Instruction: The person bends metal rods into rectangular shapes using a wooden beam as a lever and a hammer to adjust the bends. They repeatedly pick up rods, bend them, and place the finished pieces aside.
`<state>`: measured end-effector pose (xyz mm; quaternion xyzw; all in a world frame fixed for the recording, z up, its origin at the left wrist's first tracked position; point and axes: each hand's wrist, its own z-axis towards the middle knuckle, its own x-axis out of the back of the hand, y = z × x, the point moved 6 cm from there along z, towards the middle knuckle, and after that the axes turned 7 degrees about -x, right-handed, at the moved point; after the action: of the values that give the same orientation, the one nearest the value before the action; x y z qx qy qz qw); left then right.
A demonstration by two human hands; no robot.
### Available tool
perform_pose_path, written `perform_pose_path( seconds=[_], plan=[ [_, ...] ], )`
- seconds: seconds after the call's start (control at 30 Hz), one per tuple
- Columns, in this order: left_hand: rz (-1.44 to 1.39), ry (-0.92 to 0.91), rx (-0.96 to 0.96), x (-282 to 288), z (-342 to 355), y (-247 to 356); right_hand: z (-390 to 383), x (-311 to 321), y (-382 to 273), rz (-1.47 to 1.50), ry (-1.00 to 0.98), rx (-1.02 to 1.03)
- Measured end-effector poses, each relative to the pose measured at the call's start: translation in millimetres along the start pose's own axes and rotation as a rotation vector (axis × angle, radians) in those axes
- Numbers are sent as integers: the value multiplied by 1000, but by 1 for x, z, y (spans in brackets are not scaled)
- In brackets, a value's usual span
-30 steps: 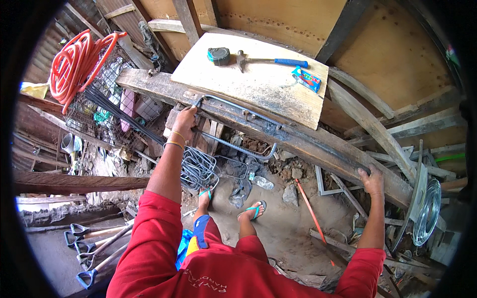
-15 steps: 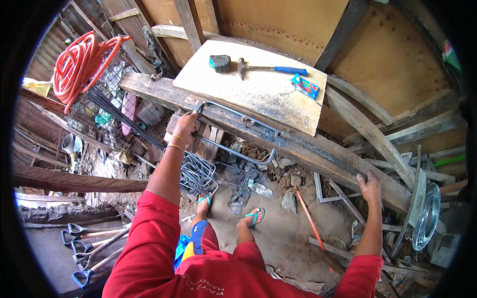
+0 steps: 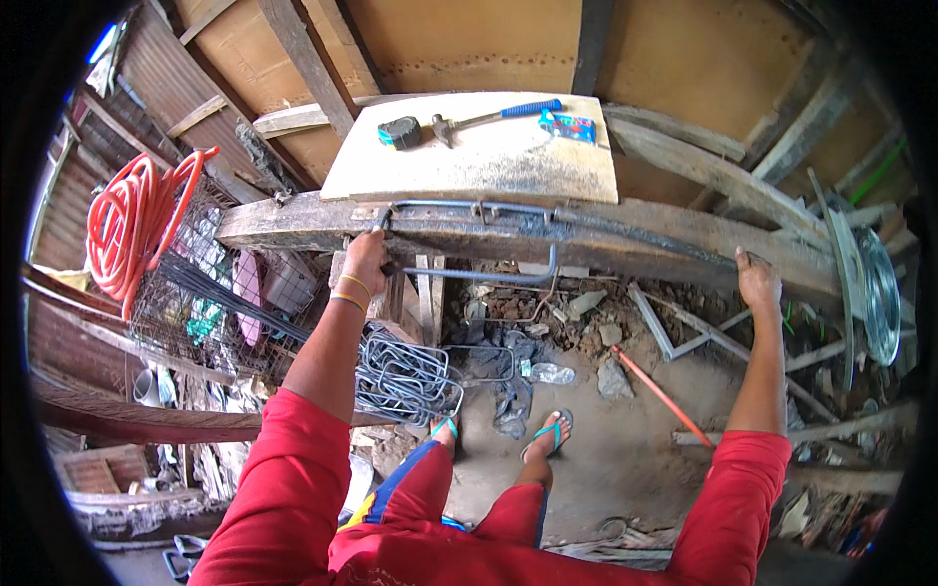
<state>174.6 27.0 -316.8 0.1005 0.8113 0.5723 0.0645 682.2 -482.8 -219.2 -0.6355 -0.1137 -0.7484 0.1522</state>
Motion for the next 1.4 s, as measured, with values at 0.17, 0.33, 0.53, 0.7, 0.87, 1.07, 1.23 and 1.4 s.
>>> perform_pose_path(
  seconds=[0.17, 0.33, 0.53, 0.7, 0.87, 1.07, 1.23, 1.4],
  plan=[
    [1, -98, -68, 7, 15, -11, -200, 44, -15, -24, 35, -230],
    [-24, -86, -52, 9, 18, -9, -249, 59, -31, 115, -20, -212],
    [-139, -95, 68, 0, 5, 0, -192, 81, -18, 254, -404, 17],
    [-118, -65, 88, 1, 5, 1, -187, 82, -14, 384, -524, 10],
    [-129, -61, 88, 0, 5, 0, -183, 80, -16, 381, -590, -17],
    [-67, -25, 49, 4, -1, -3, -182, 70, -3, 414, -743, -71],
    [-230, 20, 35, 2, -116, -56, -170, 43, 17, 647, -1183, -163],
    [-49, -941, 344, -176, -300, -110, -174, 17, 30, 932, -1492, -273]
  ],
)
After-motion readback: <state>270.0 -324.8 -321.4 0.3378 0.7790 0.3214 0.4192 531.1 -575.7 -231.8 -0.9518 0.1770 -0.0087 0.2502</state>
